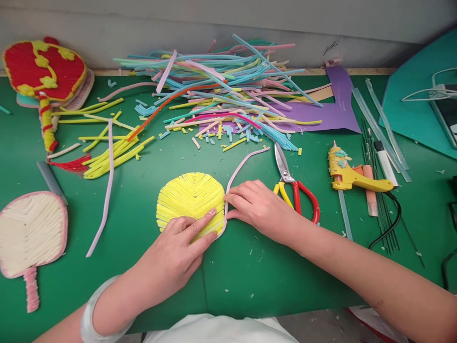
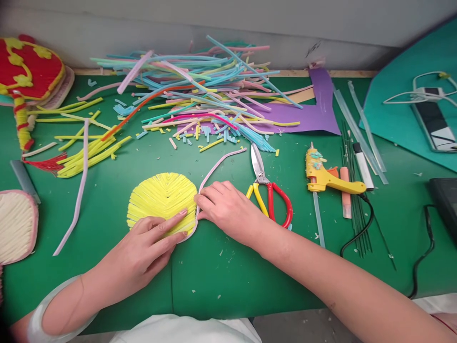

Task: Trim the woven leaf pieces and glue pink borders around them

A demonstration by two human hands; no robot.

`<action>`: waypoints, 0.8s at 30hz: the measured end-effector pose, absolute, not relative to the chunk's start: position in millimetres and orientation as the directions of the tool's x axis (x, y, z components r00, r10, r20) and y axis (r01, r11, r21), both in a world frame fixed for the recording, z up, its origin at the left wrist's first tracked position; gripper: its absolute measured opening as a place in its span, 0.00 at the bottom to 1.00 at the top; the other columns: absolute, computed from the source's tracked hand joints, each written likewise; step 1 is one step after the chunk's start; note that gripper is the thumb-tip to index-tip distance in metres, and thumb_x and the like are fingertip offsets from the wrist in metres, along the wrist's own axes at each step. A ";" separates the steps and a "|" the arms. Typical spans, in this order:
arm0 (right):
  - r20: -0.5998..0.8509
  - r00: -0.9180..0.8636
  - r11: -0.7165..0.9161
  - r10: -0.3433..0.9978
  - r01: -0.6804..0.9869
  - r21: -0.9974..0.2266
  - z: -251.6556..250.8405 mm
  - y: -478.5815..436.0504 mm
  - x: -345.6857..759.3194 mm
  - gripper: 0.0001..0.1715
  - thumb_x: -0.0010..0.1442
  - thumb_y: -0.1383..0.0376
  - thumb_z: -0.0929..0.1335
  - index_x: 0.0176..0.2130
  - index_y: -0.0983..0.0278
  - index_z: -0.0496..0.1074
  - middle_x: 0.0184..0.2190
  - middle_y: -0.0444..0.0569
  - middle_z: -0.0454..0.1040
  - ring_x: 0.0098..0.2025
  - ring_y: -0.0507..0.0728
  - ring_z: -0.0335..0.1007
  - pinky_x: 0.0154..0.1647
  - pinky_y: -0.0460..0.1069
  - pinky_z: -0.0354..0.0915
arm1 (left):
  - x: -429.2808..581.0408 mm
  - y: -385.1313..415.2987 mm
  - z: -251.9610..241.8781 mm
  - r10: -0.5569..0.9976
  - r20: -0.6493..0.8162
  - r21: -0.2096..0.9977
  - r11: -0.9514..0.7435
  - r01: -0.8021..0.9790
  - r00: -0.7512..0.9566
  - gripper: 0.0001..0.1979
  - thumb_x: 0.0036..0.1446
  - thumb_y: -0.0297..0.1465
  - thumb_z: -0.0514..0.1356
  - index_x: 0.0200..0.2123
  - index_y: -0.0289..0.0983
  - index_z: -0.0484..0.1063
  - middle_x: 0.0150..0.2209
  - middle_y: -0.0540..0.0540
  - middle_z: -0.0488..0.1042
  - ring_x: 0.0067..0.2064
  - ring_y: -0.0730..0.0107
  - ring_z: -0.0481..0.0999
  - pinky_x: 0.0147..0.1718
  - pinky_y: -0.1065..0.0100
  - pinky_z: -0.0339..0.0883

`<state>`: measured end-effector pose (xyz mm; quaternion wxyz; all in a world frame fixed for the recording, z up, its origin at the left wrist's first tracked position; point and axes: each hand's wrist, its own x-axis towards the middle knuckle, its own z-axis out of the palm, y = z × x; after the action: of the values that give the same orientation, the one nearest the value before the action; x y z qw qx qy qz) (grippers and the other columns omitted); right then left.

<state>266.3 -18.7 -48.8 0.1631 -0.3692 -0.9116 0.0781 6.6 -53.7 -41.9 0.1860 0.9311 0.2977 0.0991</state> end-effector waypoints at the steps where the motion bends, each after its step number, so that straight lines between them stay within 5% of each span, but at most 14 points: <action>1: 0.237 -0.673 0.713 0.701 0.648 -0.268 -48.9 -18.4 266.4 0.18 0.71 0.56 0.63 0.47 0.68 0.72 0.44 0.56 0.78 0.46 0.60 0.70 0.43 0.54 0.60 | 6.6 -53.6 -42.0 0.590 0.074 0.406 -0.754 0.516 0.804 0.20 0.62 0.17 0.52 0.54 0.36 0.70 0.67 0.40 0.64 0.42 0.59 0.67 0.39 0.55 0.69; 24: 0.165 -0.626 0.636 0.762 0.675 -0.375 -47.7 -7.0 268.4 0.28 0.62 0.55 0.72 0.55 0.68 0.68 0.50 0.60 0.76 0.53 0.64 0.70 0.49 0.58 0.66 | 4.8 -53.6 -44.9 0.596 0.098 0.406 -0.755 0.515 0.797 0.20 0.64 0.19 0.53 0.55 0.37 0.71 0.66 0.39 0.67 0.44 0.59 0.69 0.41 0.55 0.69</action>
<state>268.4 -7.0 -47.7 0.1560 -0.4033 -0.8908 0.1399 4.8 -53.6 -44.9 0.1822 0.9301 0.2988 0.1115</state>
